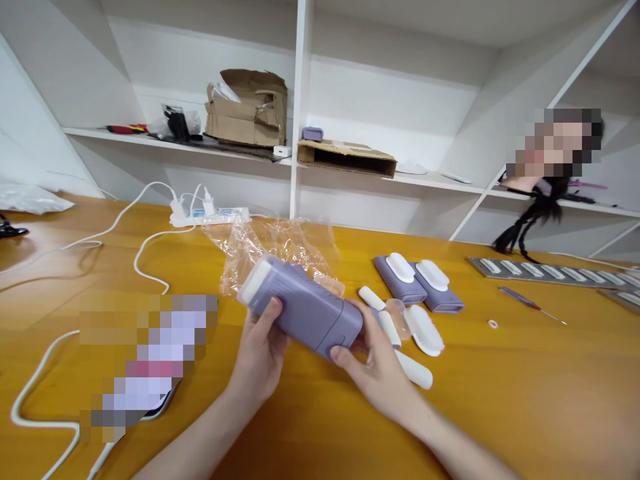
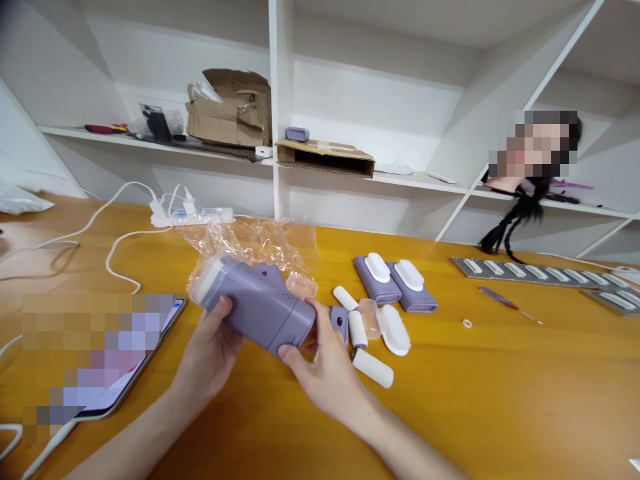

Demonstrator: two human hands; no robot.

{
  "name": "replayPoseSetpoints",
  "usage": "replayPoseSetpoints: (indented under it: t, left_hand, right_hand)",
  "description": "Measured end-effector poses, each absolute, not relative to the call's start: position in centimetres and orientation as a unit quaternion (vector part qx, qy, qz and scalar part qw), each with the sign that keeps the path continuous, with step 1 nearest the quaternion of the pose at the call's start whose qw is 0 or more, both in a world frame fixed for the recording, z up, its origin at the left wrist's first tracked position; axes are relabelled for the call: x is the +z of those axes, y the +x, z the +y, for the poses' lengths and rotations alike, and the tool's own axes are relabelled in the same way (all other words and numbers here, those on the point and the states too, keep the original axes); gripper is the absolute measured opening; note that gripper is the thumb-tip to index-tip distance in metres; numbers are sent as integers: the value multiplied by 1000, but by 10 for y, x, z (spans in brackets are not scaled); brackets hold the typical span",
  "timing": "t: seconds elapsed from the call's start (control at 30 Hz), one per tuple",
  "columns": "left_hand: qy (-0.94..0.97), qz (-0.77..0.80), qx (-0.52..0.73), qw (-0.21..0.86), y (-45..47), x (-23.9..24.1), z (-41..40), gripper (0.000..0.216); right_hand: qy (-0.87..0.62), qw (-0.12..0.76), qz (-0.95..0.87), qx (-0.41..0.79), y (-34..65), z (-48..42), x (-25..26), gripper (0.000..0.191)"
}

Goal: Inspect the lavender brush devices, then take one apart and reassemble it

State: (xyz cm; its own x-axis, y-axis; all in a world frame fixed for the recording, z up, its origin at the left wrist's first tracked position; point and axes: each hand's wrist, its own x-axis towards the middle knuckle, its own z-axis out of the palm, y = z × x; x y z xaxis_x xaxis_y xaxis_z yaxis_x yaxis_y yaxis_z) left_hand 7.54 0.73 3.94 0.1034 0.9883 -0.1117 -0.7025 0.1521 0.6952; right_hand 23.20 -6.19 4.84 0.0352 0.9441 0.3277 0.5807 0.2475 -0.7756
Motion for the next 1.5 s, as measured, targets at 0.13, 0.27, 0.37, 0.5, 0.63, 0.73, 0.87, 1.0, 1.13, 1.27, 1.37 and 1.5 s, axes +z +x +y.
replayPoseSetpoints:
  t: [0.13,0.27,0.37,0.5,0.63,0.73,0.87,1.0,1.13,1.27,1.37,1.5]
  left_hand:
    - [282,281,572,718,74,38,2,39]
    - [293,283,528,746,71,38,2,35]
    - [285,267,526,755,72,37,3,39]
    - [274,259,536,756,74,37,4,40]
    - [260,238,542,763,75,39,3,41]
    - [255,250,526,772,77,40,0,51]
    - [249,289,532,756,80,38,-3,56]
    - [226,306,557,738,82,37,-6,58]
    - [199,303,565,742,84,35,-8,58]
    - [165,296,576,744,85,33,-9,55]
    - [168,312,581,733,85,29,-9,60]
    - [213,322,592,708,86,25,-11,69]
  right_hand:
    - [-527,494,-667,183,235,-56,45,49]
    - [-565,445,-695,13,246,-54,38,49]
    - [-565,375,-731,-79,249,-54,34,52]
    - [-544,319,-762,-148,245,-55,34,57]
    - [-512,307,-772,-217,242,-54,35,56]
    - [-495,306,-777,-238,242,-53,34,53]
    - [-527,319,-766,-183,238,-52,35,50]
    - [-536,323,-764,-156,235,-50,38,48]
    - [-550,323,-753,-161,236,-49,39,48]
    - [-559,325,-744,-171,238,-50,39,48]
    - [-556,301,-748,-201,238,-51,40,44]
    - [-535,296,-754,-241,239,-52,40,37]
